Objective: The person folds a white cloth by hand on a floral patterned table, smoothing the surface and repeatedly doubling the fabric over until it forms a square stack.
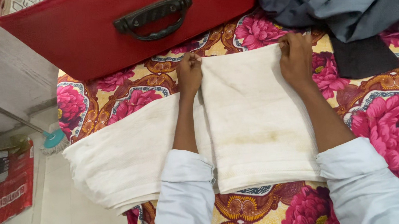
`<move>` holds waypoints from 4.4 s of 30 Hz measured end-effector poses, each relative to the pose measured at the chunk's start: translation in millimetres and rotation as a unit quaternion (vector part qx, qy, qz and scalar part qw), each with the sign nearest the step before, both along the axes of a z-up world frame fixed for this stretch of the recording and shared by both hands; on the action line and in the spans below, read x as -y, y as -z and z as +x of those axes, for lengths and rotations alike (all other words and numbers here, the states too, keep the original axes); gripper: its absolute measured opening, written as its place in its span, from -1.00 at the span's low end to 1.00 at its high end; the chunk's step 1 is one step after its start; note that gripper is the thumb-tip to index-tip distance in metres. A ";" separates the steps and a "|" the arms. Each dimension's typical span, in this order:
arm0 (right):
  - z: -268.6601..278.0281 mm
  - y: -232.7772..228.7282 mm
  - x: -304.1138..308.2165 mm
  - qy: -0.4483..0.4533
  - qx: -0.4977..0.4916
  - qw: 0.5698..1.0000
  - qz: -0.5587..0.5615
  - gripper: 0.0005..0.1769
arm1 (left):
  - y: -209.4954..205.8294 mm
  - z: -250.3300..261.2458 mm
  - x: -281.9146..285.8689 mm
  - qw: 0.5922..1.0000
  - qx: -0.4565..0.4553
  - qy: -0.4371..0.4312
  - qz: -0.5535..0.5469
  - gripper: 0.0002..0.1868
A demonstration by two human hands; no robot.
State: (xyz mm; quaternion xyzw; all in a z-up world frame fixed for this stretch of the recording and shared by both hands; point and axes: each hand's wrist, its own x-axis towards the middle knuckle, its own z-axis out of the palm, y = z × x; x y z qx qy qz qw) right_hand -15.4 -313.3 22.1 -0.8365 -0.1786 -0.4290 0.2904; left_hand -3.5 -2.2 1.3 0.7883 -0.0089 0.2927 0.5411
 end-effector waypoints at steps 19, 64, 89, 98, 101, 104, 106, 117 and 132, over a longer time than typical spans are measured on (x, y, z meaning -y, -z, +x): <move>-51.3 -46.9 -51.8 -0.098 0.013 0.989 -0.113 -0.85 | 17.5 21.0 -17.7 0.992 -0.061 0.054 -0.096 -0.73; -47.9 -10.6 -103.9 -0.383 -0.469 0.767 0.213 -0.70 | -16.5 -23.3 6.0 0.980 0.057 -0.064 0.179 -0.69; -51.2 -13.1 -78.8 -0.067 -0.204 0.943 -0.253 -0.39 | -12.8 -41.7 31.4 0.940 0.088 0.085 0.318 -0.80; -32.9 -11.1 -54.2 0.008 -0.229 0.951 -0.209 -0.38 | -15.5 -44.3 32.8 0.940 0.069 0.073 0.326 -0.79; -20.7 -1.4 -33.6 0.028 -0.164 0.977 -0.132 -0.49 | -15.1 -43.9 32.4 0.940 0.078 0.074 0.324 -0.80; -1.3 12.8 1.4 0.033 -0.088 0.994 -0.049 -0.61 | -14.6 -43.1 32.4 0.945 0.067 0.076 0.312 -0.80; 15.5 21.7 20.3 0.006 -0.108 0.994 0.034 -0.66 | -14.9 -42.6 32.1 0.946 0.074 0.078 0.304 -0.81; 45.9 41.2 43.4 -0.050 -0.134 0.983 0.113 -0.84 | -16.7 -42.9 32.2 0.950 0.061 0.083 0.294 -0.81; 51.9 43.3 40.5 -0.013 -0.076 0.996 -0.037 -0.91 | -16.5 -43.5 32.2 0.950 0.066 0.076 0.295 -0.82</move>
